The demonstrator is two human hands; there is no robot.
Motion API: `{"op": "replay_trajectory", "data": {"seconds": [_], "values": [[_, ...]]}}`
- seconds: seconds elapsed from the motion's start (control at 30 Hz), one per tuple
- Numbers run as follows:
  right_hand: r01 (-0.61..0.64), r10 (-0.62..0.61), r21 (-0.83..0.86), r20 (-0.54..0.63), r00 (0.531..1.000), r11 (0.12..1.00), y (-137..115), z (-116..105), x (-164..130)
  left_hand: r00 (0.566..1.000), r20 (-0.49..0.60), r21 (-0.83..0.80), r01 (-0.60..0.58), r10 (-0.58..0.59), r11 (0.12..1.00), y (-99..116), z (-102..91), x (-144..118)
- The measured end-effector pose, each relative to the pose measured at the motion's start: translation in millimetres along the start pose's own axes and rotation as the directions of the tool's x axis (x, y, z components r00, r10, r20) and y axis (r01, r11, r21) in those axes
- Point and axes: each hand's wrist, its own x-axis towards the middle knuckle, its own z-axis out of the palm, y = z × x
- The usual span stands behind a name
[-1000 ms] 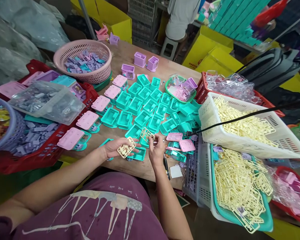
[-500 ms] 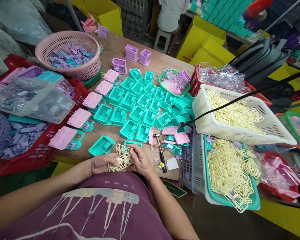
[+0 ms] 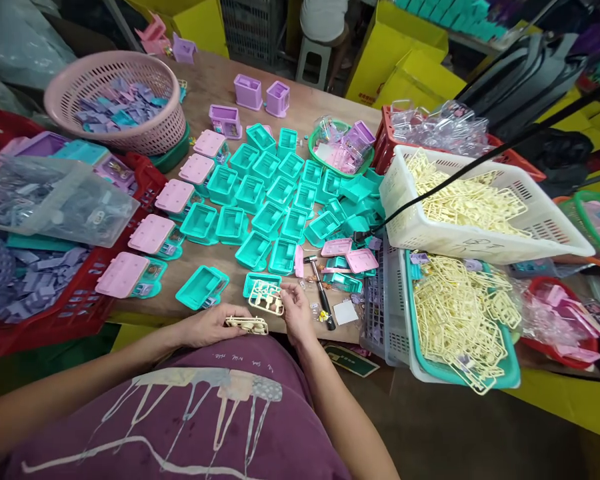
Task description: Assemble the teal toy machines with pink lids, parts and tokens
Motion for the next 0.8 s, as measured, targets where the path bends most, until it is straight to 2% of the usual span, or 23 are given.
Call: {"op": "replay_trajectory", "data": {"seconds": [0.13,0.27,0.33,0.43,0.5,0.57,0.63,0.7,0.73,0.8], "values": [[-0.066,0.07,-0.051,0.073,0.995,0.996,7,6,-1,0.976,-0.128,0.198,-0.148,0.175,0.969,2,1.5,4],[-0.067,0.092,-0.15,0.162,0.983,0.986,10,9,-5,0.951,-0.244,0.305,-0.112,0.191,0.946,-6,7.3,6],[-0.062,0.101,-0.208,0.186,0.977,0.976,9,5,-5,0.921,-0.3,0.363,-0.131,0.249,0.923,-10,10.1,8],[-0.052,0.121,-0.305,0.214,0.969,0.951,6,-3,-6,0.85,-0.393,0.463,-0.146,0.35,0.874,-11,12.5,14],[-0.041,0.132,-0.369,0.226,0.965,0.928,5,-7,-7,0.854,-0.365,0.501,-0.156,0.371,0.851,-11,13.1,20],[-0.033,0.134,-0.434,0.204,0.97,0.9,6,-13,-10,0.897,-0.241,0.516,-0.205,0.37,0.832,-11,13.6,27],[-0.048,0.125,-0.507,0.12,0.985,0.861,9,-26,-12,0.919,-0.114,0.535,-0.263,0.377,0.803,-15,14.5,37],[-0.105,0.086,-0.58,-0.06,0.994,0.808,13,-50,-11,0.917,-0.073,0.553,-0.29,0.393,0.781,-19,16.7,49],[-0.156,0.056,-0.609,-0.18,0.982,0.777,15,-66,-9,0.911,-0.079,0.566,-0.294,0.405,0.77,-21,18.5,55],[-0.291,-0.011,-0.635,-0.428,0.904,0.716,20,-101,-1,0.895,-0.099,0.59,-0.301,0.436,0.75,-24,24.3,69]]}}
